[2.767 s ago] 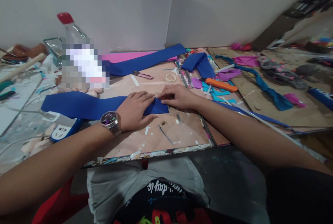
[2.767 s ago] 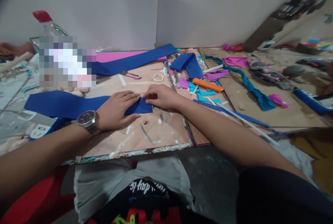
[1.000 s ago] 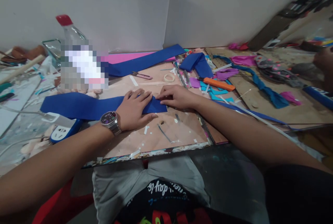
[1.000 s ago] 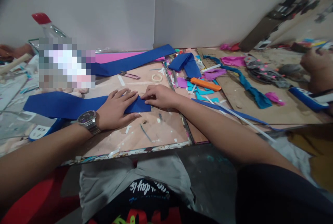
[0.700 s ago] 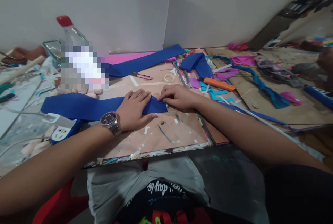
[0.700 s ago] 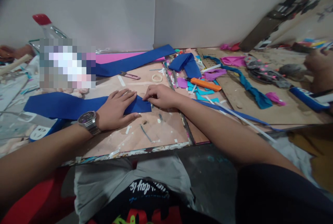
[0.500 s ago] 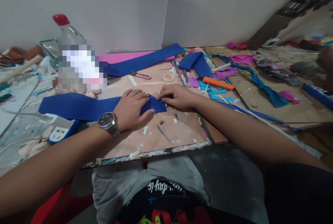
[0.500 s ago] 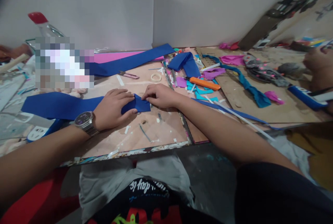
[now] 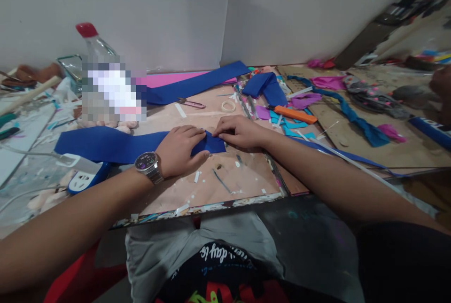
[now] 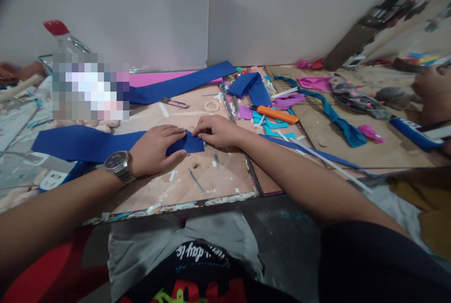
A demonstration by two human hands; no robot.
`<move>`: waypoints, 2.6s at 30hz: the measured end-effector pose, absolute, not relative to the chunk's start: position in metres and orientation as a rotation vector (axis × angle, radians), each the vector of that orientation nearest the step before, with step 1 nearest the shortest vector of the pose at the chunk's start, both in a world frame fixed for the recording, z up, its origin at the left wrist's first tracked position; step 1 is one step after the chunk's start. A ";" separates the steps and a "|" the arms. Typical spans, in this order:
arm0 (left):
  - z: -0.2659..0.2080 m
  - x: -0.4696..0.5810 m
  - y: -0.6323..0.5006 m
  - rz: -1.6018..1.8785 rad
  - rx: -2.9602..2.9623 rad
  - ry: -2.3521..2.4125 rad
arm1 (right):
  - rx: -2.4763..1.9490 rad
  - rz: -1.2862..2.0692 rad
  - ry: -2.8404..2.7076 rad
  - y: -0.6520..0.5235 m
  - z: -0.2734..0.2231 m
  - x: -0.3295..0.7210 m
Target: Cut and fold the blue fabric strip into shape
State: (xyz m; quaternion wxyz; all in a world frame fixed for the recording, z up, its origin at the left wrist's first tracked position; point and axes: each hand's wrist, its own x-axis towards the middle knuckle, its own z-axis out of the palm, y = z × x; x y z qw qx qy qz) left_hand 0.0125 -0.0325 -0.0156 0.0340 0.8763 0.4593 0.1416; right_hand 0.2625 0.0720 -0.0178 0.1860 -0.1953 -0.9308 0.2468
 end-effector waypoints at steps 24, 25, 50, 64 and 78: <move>-0.018 0.014 -0.034 0.435 2.720 1.412 | -0.400 0.702 -2.637 0.070 -0.017 0.261; -0.018 0.014 -0.034 0.436 2.719 1.413 | -0.405 0.709 -2.629 0.070 -0.017 0.261; -0.019 0.015 -0.033 0.371 2.726 1.315 | -0.589 0.836 -2.600 0.069 -0.013 0.264; -0.020 0.012 -0.031 0.460 2.727 1.354 | -0.510 0.745 -2.668 0.072 -0.012 0.266; -0.020 0.011 -0.025 0.558 2.798 1.357 | -0.566 0.742 -2.664 0.065 -0.008 0.264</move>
